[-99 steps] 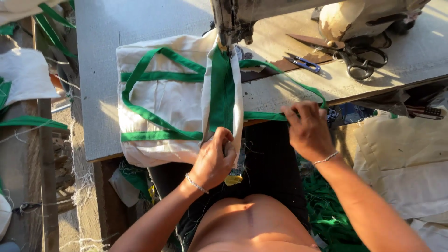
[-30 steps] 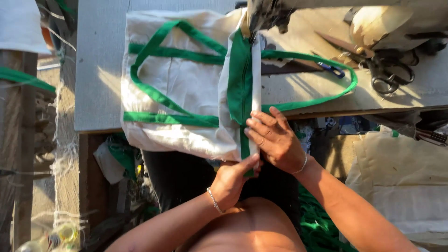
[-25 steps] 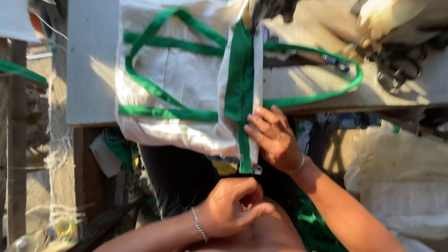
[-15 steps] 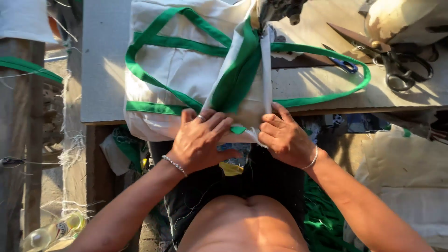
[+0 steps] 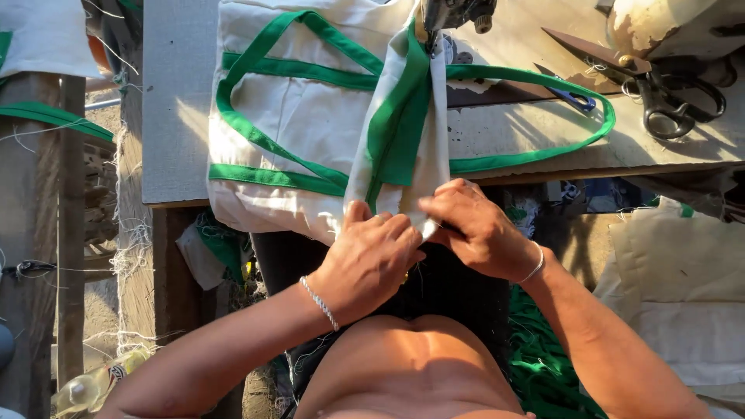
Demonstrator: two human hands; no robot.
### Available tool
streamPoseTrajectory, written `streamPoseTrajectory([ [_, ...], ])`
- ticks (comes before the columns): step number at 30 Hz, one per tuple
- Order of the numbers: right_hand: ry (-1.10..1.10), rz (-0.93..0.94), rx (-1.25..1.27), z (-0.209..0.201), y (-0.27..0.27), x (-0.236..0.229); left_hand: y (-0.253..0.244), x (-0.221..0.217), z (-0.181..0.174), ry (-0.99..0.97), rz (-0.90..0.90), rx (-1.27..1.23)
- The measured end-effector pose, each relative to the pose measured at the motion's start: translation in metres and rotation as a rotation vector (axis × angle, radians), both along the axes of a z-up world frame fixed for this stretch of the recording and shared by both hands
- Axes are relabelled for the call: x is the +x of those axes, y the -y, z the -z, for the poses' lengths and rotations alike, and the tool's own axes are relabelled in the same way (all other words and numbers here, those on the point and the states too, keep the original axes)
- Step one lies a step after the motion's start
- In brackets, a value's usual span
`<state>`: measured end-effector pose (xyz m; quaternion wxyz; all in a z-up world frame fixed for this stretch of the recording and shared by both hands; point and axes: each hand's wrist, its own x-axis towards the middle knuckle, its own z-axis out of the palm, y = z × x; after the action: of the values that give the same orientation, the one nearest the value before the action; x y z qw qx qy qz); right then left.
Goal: Sewing a white tote bag with green straps and a zipper using an industrial sewing machine
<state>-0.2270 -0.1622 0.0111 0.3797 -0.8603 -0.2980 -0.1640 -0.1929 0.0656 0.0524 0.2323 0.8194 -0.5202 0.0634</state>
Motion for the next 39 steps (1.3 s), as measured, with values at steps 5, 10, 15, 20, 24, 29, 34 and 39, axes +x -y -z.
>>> streamPoseTrajectory([
  [5,-0.242,-0.161,0.182,-0.018,0.008,0.014,-0.006,-0.018,-0.013,-0.001,-0.112,0.027],
  [10,-0.295,-0.216,0.166,-0.04,0.006,0.019,-0.008,-0.017,-0.013,-0.019,-0.206,0.025],
  [15,-0.334,-0.228,0.102,-0.035,0.005,0.021,-0.009,-0.015,-0.017,0.089,-0.27,-0.031],
  [20,-0.136,-0.17,0.09,-0.023,-0.011,0.028,-0.006,-0.026,-0.006,0.07,-0.154,-0.094],
  [24,0.245,-0.072,-0.197,-0.039,-0.025,0.019,-0.007,-0.022,-0.017,0.082,-0.144,-0.137],
  [29,0.14,-0.173,-0.308,-0.044,-0.015,0.001,-0.009,-0.018,-0.035,-0.066,-0.083,0.006],
  [34,0.331,0.07,-0.095,-0.01,-0.02,-0.013,0.016,0.028,-0.015,-0.077,0.071,-0.233],
  [39,0.351,0.144,0.083,0.011,-0.019,-0.026,0.029,0.077,0.053,-0.199,0.061,-0.263],
])
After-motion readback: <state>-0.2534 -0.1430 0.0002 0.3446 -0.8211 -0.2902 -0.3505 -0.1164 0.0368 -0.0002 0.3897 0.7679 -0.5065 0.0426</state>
